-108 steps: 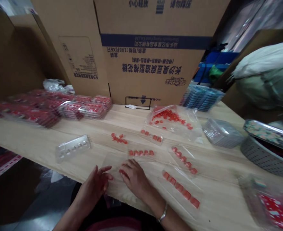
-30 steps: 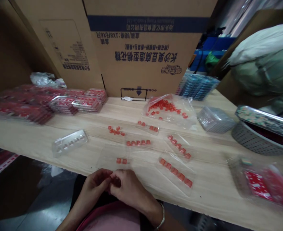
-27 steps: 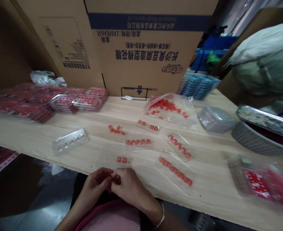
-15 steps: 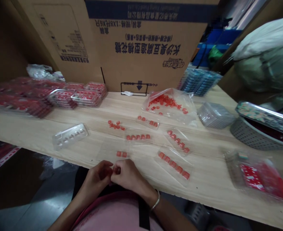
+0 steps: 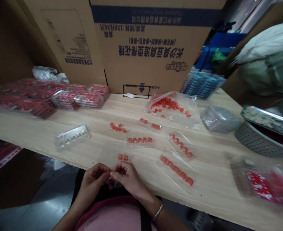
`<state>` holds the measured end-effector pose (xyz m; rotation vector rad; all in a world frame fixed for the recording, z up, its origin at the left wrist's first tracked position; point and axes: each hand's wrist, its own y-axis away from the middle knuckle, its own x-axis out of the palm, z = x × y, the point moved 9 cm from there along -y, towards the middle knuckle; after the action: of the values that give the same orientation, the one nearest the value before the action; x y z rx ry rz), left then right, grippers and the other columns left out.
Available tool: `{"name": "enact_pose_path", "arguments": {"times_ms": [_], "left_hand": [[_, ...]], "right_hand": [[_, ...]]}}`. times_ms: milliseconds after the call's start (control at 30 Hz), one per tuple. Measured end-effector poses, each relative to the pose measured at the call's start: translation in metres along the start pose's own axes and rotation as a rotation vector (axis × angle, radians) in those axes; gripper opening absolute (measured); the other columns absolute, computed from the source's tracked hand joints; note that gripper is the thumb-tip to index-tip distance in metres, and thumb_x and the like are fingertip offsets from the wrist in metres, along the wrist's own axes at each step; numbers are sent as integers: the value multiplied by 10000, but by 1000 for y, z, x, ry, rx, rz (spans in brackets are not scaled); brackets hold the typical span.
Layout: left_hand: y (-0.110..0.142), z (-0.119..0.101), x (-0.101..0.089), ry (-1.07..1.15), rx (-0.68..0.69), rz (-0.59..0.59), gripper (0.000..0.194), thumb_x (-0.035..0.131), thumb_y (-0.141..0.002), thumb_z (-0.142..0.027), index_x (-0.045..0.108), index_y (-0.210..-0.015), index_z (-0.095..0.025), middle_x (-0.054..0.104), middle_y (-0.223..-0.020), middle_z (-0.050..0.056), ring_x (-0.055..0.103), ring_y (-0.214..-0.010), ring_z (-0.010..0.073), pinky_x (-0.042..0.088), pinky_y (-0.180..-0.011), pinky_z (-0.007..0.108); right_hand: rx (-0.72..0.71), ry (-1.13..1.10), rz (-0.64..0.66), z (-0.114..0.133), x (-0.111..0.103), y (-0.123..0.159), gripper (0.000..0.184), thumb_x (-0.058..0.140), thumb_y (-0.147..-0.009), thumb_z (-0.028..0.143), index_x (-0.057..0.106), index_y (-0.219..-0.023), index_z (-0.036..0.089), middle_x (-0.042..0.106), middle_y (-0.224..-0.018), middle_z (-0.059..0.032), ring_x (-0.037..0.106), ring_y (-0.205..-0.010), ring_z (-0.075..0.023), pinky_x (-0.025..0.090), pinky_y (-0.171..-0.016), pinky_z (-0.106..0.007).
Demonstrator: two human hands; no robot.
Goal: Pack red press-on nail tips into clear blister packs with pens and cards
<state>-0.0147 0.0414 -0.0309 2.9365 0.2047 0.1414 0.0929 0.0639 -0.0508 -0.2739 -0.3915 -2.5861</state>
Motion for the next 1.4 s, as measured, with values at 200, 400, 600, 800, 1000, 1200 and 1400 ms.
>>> {"name": "enact_pose_path", "arguments": {"times_ms": [200, 400, 600, 800, 1000, 1200, 1400], "left_hand": [[-2, 6, -5, 31, -44, 42, 265, 753, -624, -379, 620, -658, -153, 570, -556, -35, 446, -472, 63, 343, -457, 177], [-15, 6, -31, 47, -93, -61, 482, 753, -629, -444, 621, -1001, -168, 569, -676, -39, 448, -514, 68, 329, -479, 187], [-24, 18, -38, 25, -159, -100, 595, 769, -574, -509, 605, -1016, -145, 603, -696, -29, 454, -510, 79, 321, -473, 205], [-14, 21, -27, 421, -270, -10, 598, 646, -685, -637, 612, -1017, -141, 680, -788, 47, 575, -612, 130, 419, -574, 239], [-3, 7, -11, 700, -308, 49, 511, 569, -789, -586, 615, -1063, -157, 694, -1000, 109, 639, -947, 210, 467, -840, 314], [0, 9, -5, 511, -214, 13, 522, 749, -650, -272, 603, -1144, -189, 674, -1151, 85, 599, -1084, 221, 432, -946, 313], [2, 6, -5, 246, -78, 4, 500, 707, -678, -297, 614, -1161, -208, 686, -1143, 83, 585, -1125, 241, 412, -1005, 368]], "right_hand": [[-79, 42, 23, 10, 7, -2, 379, 721, -682, 485, 497, -678, 179, 553, -653, 29, 493, -597, -91, 405, -577, -220], [-424, 760, -78, 59, -7, -25, 106, 599, -793, 166, 517, -727, 181, 561, -744, 0, 524, -702, -127, 430, -670, -254], [-528, 1306, 106, 55, 14, -48, 114, 585, -826, 64, 574, -753, 152, 592, -799, -46, 543, -764, -156, 431, -693, -255], [-495, 1334, 83, 57, 16, -40, 87, 608, -806, 60, 606, -789, 146, 595, -837, -55, 543, -807, -172, 437, -726, -275], [-561, 1048, 39, 68, 31, -14, 82, 586, -832, 110, 622, -817, 183, 613, -860, -32, 565, -833, -156, 445, -774, -278], [-364, 803, -1, 53, 31, -17, 166, 557, -733, 26, 609, -760, 181, 649, -776, 3, 580, -732, -128, 433, -687, -235], [-229, 642, -109, 41, 14, -17, 132, 591, -633, 44, 572, -605, 171, 587, -671, 18, 529, -648, -115, 382, -575, -204]]}}
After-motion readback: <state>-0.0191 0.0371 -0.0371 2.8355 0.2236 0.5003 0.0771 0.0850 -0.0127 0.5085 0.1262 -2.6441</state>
